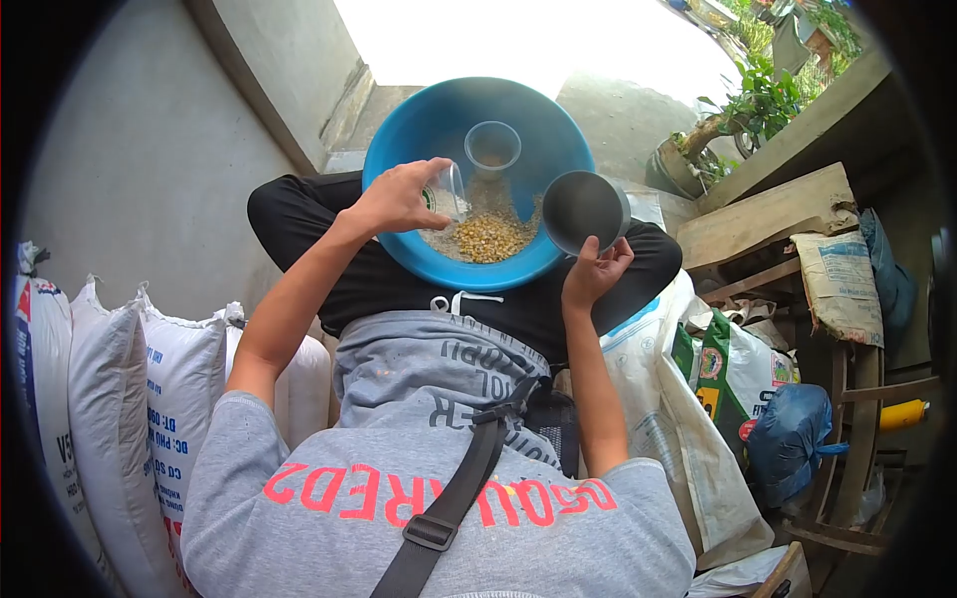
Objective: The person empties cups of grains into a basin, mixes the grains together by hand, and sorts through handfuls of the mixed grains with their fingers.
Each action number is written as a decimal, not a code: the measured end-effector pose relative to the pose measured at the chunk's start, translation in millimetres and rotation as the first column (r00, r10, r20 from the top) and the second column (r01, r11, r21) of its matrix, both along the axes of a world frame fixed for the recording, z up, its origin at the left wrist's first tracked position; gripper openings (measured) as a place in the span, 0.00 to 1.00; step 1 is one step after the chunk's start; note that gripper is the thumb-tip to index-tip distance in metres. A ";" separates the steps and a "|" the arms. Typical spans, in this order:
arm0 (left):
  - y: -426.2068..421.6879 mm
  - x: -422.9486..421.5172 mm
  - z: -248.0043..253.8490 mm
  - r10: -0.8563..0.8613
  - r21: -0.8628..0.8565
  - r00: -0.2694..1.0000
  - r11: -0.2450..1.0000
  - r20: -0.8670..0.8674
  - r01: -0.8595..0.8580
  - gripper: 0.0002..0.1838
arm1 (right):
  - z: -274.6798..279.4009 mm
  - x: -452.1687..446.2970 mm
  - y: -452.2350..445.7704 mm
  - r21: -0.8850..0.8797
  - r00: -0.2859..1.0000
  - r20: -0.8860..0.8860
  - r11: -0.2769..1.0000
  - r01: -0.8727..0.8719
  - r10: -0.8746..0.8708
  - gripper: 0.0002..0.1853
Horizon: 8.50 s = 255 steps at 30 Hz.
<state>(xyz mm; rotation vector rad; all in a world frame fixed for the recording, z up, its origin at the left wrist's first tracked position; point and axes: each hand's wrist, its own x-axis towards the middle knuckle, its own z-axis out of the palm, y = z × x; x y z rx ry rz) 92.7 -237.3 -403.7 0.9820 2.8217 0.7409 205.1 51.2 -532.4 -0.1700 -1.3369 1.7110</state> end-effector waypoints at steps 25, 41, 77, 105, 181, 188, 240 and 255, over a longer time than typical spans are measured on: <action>16.3 -17.5 8.0 -0.330 -0.598 0.667 0.771 -0.668 -0.218 0.33 | -1.9 -0.9 -0.7 0.000 0.999 0.017 0.999 -0.035 0.035 0.32; -10.2 -62.1 28.2 0.193 -0.108 0.981 0.975 -0.002 -0.192 0.51 | -1.1 -1.7 1.3 0.012 0.998 0.052 0.999 -0.037 0.036 0.31; 88.4 -78.4 -107.9 0.185 0.522 0.962 0.811 0.199 -0.264 0.68 | 9.8 -2.3 -2.0 0.029 0.975 0.218 0.999 0.033 -0.039 0.29; 7.7 10.4 9.9 -0.287 -0.567 0.731 0.808 -0.619 -0.163 0.30 | 10.3 -1.2 2.4 -0.049 0.982 0.181 0.998 -0.039 0.047 0.27; 64.2 -12.6 -163.9 0.294 0.346 0.810 0.791 0.508 -0.504 0.29 | -19.4 -99.3 -59.8 -0.173 0.348 0.735 0.656 -0.734 0.582 0.20; 53.3 -11.3 -152.2 0.557 0.414 0.824 0.729 0.105 -0.546 0.26 | -36.3 -102.5 -54.3 0.521 0.800 0.598 0.735 -0.434 0.049 0.15; 65.6 -2.9 -145.5 0.362 0.077 0.817 0.895 0.448 -0.439 0.54 | -27.1 -95.5 -59.8 -0.001 0.374 0.807 0.634 -0.773 0.457 0.37; 38.5 -23.2 -157.1 0.489 0.292 0.855 0.804 0.170 -0.518 0.38 | 1.2 -99.1 -58.6 0.018 0.678 0.610 0.848 -0.529 0.410 0.25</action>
